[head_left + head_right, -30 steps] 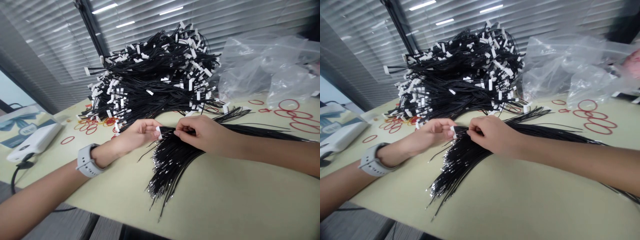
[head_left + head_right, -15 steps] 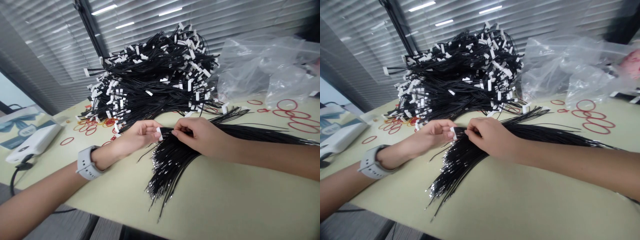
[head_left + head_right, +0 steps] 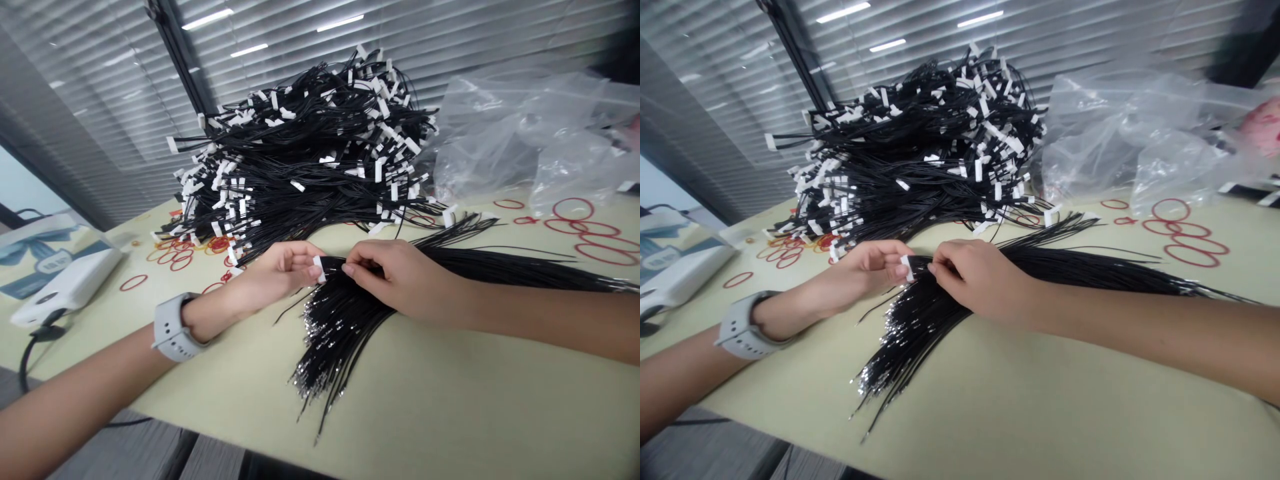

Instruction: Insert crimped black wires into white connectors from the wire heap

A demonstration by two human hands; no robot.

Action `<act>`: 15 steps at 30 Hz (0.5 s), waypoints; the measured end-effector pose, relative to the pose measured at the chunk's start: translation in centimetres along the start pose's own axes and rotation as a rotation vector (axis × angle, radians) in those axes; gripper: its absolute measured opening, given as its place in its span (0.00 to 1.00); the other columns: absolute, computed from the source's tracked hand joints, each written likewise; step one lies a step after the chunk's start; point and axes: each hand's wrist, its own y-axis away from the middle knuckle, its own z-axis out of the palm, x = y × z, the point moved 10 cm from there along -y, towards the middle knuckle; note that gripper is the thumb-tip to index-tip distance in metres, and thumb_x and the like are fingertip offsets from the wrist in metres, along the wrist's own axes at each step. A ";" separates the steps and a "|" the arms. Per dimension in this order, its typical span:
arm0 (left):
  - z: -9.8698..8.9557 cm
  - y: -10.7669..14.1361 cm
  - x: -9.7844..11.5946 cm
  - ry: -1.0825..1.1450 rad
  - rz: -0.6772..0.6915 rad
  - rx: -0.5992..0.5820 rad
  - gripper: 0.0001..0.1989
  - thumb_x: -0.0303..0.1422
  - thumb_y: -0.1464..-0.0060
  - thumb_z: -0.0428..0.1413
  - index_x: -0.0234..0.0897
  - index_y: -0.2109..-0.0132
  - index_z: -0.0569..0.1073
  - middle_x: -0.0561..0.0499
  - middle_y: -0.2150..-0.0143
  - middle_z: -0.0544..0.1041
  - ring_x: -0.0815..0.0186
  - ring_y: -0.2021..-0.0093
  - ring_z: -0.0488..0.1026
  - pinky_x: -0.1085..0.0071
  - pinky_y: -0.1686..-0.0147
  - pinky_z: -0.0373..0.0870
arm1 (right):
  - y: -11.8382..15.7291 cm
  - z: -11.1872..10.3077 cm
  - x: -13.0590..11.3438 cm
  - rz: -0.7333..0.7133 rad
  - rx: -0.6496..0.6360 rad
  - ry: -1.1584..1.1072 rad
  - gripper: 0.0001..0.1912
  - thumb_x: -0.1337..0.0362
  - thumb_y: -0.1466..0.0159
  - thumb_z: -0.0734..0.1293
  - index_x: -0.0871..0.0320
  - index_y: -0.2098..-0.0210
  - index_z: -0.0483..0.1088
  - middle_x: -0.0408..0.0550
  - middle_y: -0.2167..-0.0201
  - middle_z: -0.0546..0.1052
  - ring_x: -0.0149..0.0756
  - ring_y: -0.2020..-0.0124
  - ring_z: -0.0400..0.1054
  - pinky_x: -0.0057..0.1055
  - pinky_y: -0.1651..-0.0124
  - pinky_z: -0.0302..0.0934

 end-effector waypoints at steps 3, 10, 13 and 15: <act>0.1 0.0 -0.1 -0.004 0.004 -0.004 0.04 0.24 0.50 0.54 0.30 0.64 0.68 0.54 0.73 0.71 0.76 0.73 0.67 0.80 0.72 0.60 | 0.1 0.1 -0.1 0.000 -0.011 0.015 0.12 0.63 0.38 0.57 0.60 0.74 0.66 0.41 0.79 0.67 0.23 0.78 0.56 0.25 0.72 0.48; 0.1 0.0 -0.1 -0.018 -0.004 -0.001 0.04 0.24 0.50 0.53 0.30 0.64 0.67 0.53 0.72 0.71 0.76 0.72 0.67 0.80 0.72 0.60 | 0.1 0.1 -0.4 -0.021 -0.002 0.020 0.11 0.64 0.39 0.57 0.61 0.75 0.64 0.41 0.78 0.67 0.23 0.77 0.56 0.25 0.72 0.49; 0.1 0.1 0.2 -0.047 0.017 0.003 0.04 0.24 0.49 0.53 0.30 0.64 0.67 0.53 0.73 0.70 0.77 0.73 0.66 0.80 0.72 0.59 | 0.1 0.3 -0.7 -0.064 0.013 -0.002 0.08 0.66 0.39 0.58 0.61 0.74 0.64 0.40 0.78 0.66 0.23 0.77 0.56 0.24 0.72 0.48; 0.3 0.2 0.4 -0.075 0.039 -0.004 0.04 0.24 0.49 0.52 0.30 0.64 0.67 0.53 0.73 0.70 0.77 0.72 0.65 0.80 0.72 0.59 | 0.2 0.4 -1.0 -0.101 0.018 -0.011 0.08 0.66 0.39 0.58 0.61 0.73 0.64 0.40 0.78 0.66 0.23 0.76 0.56 0.24 0.71 0.49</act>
